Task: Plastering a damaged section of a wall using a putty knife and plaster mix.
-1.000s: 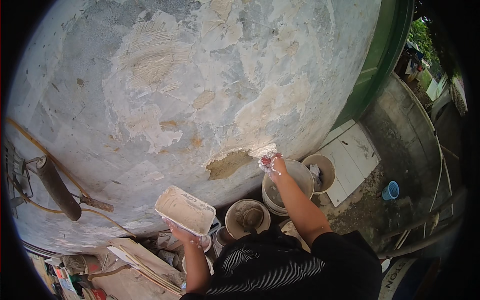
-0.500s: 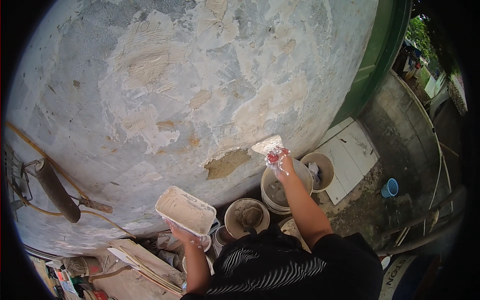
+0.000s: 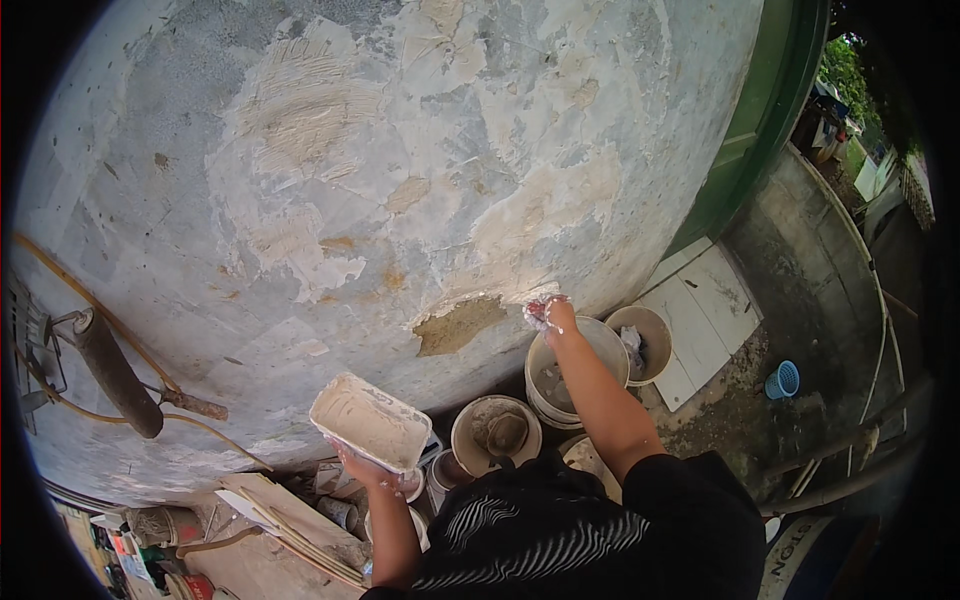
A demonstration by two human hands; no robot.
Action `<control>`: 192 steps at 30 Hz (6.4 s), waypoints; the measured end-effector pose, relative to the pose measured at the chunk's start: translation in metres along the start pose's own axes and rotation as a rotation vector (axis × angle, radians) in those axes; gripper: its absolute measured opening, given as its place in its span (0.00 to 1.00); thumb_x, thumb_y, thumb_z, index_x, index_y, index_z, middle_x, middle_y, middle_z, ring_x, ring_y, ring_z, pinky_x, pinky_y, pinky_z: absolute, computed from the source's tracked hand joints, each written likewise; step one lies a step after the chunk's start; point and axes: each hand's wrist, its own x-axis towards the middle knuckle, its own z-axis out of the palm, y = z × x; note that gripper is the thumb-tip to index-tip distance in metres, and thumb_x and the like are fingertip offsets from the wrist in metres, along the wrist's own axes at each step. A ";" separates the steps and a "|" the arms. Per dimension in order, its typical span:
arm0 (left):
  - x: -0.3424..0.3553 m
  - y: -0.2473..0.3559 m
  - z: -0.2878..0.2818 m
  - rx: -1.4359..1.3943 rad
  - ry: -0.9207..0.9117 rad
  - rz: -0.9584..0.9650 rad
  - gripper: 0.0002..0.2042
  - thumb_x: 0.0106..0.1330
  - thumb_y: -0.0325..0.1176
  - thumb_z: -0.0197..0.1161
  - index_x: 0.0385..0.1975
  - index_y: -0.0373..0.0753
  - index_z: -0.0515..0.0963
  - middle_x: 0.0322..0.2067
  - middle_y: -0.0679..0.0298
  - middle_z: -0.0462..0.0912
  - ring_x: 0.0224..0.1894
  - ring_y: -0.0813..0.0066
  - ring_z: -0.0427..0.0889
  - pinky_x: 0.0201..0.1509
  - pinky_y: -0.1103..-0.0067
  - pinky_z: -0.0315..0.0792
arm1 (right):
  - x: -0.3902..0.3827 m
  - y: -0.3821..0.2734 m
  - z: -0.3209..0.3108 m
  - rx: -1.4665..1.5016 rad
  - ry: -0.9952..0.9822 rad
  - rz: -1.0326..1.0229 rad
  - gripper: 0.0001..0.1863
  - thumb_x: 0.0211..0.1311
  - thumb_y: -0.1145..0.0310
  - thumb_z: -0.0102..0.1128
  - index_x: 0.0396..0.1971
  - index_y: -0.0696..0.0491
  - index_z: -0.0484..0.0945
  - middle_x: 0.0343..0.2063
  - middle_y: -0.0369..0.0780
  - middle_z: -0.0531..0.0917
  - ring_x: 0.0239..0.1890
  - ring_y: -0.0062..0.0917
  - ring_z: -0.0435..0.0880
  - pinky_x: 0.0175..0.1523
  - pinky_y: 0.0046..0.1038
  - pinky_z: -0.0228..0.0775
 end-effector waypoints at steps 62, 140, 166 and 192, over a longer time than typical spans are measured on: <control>0.003 0.002 -0.002 -0.232 -0.607 0.050 0.31 0.67 0.57 0.31 0.64 0.45 0.52 0.62 0.57 0.58 0.61 0.51 0.63 0.60 0.55 0.63 | -0.224 -0.066 0.082 -0.169 -0.604 -0.146 0.15 0.59 0.77 0.55 0.46 0.61 0.71 0.36 0.38 0.80 0.36 0.20 0.79 0.38 0.22 0.74; -0.019 0.001 0.040 -0.538 -0.722 0.204 0.29 0.68 0.54 0.30 0.63 0.43 0.52 0.62 0.57 0.57 0.61 0.55 0.62 0.62 0.58 0.59 | -0.278 -0.031 0.125 -0.631 -0.748 -0.465 0.12 0.56 0.74 0.58 0.39 0.64 0.74 0.26 0.38 0.82 0.26 0.14 0.74 0.32 0.21 0.68; -0.053 -0.003 0.072 -0.135 -0.395 -0.115 0.31 0.68 0.56 0.30 0.64 0.42 0.51 0.62 0.60 0.57 0.63 0.60 0.59 0.66 0.65 0.54 | -0.274 -0.039 0.149 -0.514 -0.719 -0.416 0.14 0.58 0.75 0.55 0.45 0.62 0.73 0.35 0.38 0.81 0.37 0.15 0.76 0.44 0.20 0.68; 0.000 0.023 -0.012 -0.321 -0.335 -0.025 0.26 0.68 0.54 0.37 0.57 0.43 0.63 0.54 0.57 0.69 0.53 0.53 0.71 0.55 0.57 0.67 | -0.077 0.025 -0.010 0.283 -0.140 0.148 0.02 0.58 0.73 0.53 0.31 0.52 0.72 0.24 0.36 0.77 0.25 0.23 0.76 0.29 0.25 0.68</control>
